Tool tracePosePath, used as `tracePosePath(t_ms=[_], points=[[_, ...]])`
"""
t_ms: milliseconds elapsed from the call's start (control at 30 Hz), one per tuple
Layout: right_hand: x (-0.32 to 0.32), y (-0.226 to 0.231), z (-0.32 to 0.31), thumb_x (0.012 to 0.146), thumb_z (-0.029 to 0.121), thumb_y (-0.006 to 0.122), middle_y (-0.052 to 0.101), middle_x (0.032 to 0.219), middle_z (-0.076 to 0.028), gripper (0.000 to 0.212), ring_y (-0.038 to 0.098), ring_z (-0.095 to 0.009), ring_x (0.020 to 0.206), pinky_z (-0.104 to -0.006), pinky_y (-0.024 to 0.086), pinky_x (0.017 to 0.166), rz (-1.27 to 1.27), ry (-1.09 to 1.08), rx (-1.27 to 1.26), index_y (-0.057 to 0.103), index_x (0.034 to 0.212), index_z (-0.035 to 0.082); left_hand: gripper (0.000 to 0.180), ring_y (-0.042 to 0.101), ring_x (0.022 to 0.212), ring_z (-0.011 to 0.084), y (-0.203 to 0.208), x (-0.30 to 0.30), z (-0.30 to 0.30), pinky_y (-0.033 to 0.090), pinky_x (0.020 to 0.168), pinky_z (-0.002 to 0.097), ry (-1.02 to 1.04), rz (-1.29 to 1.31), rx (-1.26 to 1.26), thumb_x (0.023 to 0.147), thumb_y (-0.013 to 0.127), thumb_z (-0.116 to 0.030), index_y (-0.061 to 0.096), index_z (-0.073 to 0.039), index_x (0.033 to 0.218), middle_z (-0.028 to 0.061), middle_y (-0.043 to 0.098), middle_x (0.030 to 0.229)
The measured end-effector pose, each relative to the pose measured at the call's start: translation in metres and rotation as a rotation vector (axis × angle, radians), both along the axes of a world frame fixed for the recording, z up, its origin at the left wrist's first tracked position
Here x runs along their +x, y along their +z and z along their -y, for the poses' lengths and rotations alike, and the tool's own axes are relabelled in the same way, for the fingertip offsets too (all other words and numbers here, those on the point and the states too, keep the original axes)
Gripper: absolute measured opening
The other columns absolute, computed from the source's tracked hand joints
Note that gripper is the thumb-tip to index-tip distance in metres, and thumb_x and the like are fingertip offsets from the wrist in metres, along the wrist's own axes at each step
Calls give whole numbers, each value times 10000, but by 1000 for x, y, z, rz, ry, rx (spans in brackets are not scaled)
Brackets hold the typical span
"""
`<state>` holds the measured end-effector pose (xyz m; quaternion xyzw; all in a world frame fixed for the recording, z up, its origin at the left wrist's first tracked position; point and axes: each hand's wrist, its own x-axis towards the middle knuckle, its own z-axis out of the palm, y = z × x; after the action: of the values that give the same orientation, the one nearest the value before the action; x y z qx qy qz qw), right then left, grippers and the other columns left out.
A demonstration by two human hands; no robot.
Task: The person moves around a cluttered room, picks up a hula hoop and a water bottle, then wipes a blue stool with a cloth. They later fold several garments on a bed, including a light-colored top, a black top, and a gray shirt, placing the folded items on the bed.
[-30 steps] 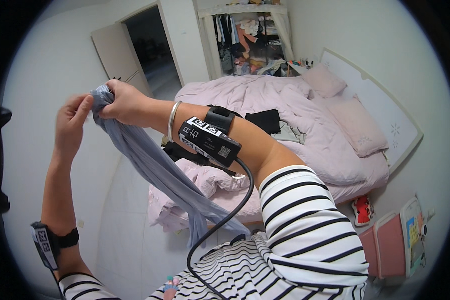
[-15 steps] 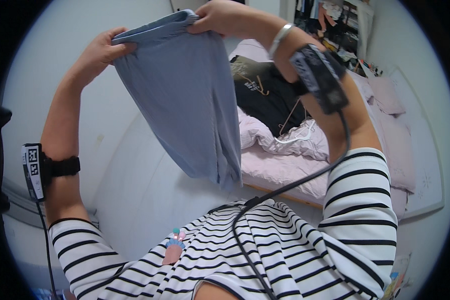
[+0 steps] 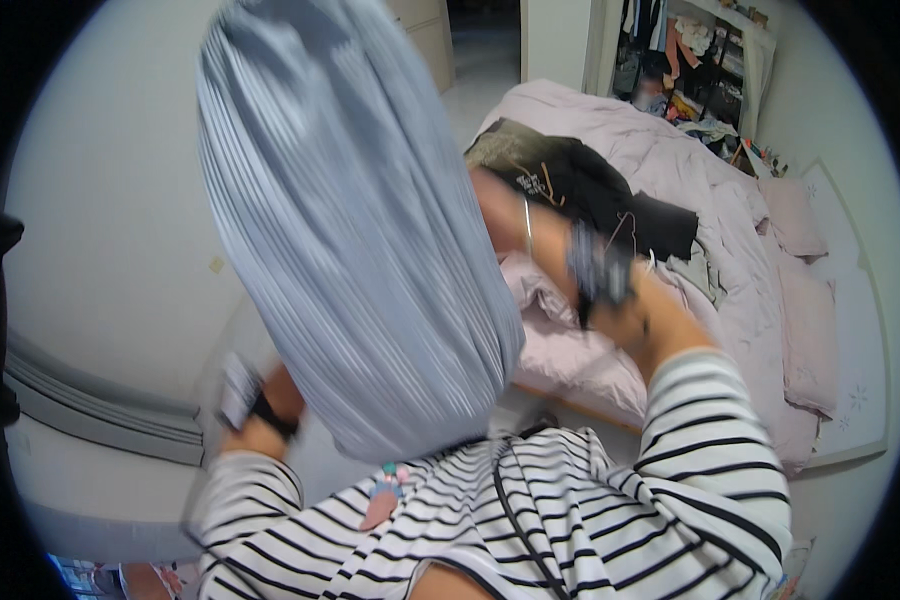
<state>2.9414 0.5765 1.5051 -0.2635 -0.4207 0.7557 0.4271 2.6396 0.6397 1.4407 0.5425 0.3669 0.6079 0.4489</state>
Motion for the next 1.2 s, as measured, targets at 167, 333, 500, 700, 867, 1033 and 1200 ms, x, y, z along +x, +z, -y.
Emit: tracePosePath(t_ms=[167,333,500,700,867,1033,1200], points=[[0,-161,151,859,321,522,545,1154,-105,468,523,-211,1017,-353,413,897,-295,70,-652,480,1217,21,718,261,1272,228,-228,-1,210,202,1046,325,-181,240,-652,887,292,-555,199,-33,1370,84,281,1387],[14,-199,175,831,188,589,591,1103,-77,434,571,-192,943,-337,433,874,-8,231,-695,489,1202,-15,816,393,1178,206,-198,8,233,300,995,312,-780,257,-824,773,555,-542,306,6,1324,91,418,1295],[26,-210,187,756,230,694,652,928,-61,334,583,-155,807,-286,452,775,219,180,-309,638,952,-34,556,580,865,184,-128,55,232,459,766,295,-711,-353,-991,698,739,-372,597,29,1056,92,632,954],[41,-207,184,721,183,716,653,900,-87,274,572,-186,850,-304,431,798,493,-309,-347,662,918,0,537,569,968,215,-112,88,201,432,844,322,-436,-733,-753,751,667,-373,585,67,1047,146,605,1065],[66,-165,81,653,320,750,639,872,-172,468,607,-242,777,-346,474,682,1150,-485,-52,632,911,-52,518,538,1026,251,-94,127,88,422,882,369,-483,-257,-645,747,671,-210,509,82,1143,172,557,1138],[79,-97,14,645,181,756,629,872,-150,377,606,-214,790,-307,478,723,1071,-753,344,611,903,-53,468,564,928,215,-29,140,31,395,868,328,-476,-216,-317,739,686,-265,579,80,1037,134,611,1025],[69,-37,8,631,173,790,627,903,-99,502,596,-149,794,-264,484,719,1181,-973,520,536,998,-58,450,484,1095,248,21,136,29,282,992,356,-462,-247,-216,764,665,-266,578,60,1061,152,583,1099]])
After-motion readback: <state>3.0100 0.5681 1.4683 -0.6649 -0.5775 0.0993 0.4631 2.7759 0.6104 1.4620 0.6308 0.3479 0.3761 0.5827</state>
